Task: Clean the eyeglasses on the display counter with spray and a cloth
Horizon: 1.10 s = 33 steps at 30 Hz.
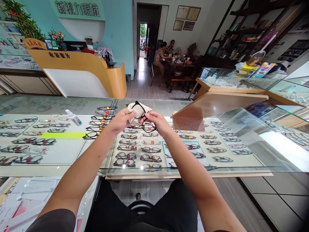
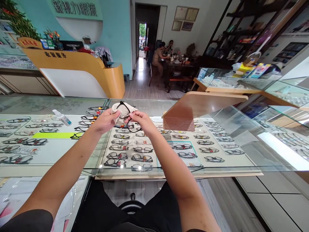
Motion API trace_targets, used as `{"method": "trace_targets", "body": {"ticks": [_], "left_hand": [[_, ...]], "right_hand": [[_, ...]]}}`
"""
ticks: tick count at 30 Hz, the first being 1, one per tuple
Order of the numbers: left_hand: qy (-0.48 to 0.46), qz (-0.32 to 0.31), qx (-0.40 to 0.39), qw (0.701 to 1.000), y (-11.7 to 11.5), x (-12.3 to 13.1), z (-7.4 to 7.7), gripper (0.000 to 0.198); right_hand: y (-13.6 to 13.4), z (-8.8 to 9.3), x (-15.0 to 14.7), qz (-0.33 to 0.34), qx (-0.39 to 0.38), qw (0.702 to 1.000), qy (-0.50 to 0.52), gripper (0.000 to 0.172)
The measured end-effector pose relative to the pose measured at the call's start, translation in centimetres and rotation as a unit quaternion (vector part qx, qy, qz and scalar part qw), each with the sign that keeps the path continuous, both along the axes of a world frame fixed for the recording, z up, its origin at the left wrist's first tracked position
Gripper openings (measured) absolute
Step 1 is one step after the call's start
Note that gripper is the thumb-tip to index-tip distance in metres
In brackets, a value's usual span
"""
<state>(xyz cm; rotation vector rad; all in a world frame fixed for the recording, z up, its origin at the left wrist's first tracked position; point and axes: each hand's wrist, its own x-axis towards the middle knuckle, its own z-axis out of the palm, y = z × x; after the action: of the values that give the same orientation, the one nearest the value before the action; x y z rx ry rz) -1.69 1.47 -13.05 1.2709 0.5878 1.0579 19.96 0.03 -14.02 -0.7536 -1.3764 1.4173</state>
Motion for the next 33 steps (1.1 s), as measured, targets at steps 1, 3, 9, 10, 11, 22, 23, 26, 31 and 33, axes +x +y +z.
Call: {"method": "trace_targets", "body": {"ticks": [1,3,9,10,11,22,23,26,31,33], "left_hand": [[0.006,-0.012,0.005,1.0,-0.1,-0.1,0.2,0.056],[0.018,-0.025,0.019,0.999,-0.2,-0.2,0.4,0.054],[0.02,0.024,0.044,0.999,-0.1,0.1,-0.1,0.055],[0.022,0.038,0.045,0.998,-0.1,0.3,-0.2,0.057],[0.023,0.054,0.046,0.997,0.0,0.4,-0.3,0.059],[0.008,0.097,0.03,0.995,-0.2,1.7,-0.7,0.071],[0.01,0.1,0.032,0.994,-0.2,1.7,-0.7,0.072],[0.019,0.107,0.036,0.993,-0.2,1.7,-0.8,0.073],[0.028,0.091,0.039,0.995,-0.1,1.3,-1.1,0.071],[0.029,0.079,0.037,0.996,0.0,1.1,-1.1,0.07]], "right_hand": [[0.0,0.0,0.0,-0.001,-0.002,1.0,0.0,0.047],[0.1,0.0,0.1,0.0,-0.007,1.0,0.0,0.047],[0.0,-0.1,-0.3,0.017,-0.026,0.999,0.027,0.052],[-0.1,-0.1,-0.5,0.021,-0.033,0.999,0.036,0.052],[-0.1,-0.1,-0.6,0.024,-0.04,0.998,0.046,0.052],[-0.3,-0.4,-0.7,0.05,-0.02,0.998,0.02,0.051],[-0.2,-0.6,-0.7,0.052,-0.013,0.998,0.013,0.05],[0.1,-0.9,-0.4,0.054,0.015,0.998,-0.015,0.049],[0.4,-1.2,-0.2,0.057,0.033,0.997,-0.045,0.048],[0.3,-1.2,-0.2,0.057,0.022,0.998,-0.032,0.047]]}}
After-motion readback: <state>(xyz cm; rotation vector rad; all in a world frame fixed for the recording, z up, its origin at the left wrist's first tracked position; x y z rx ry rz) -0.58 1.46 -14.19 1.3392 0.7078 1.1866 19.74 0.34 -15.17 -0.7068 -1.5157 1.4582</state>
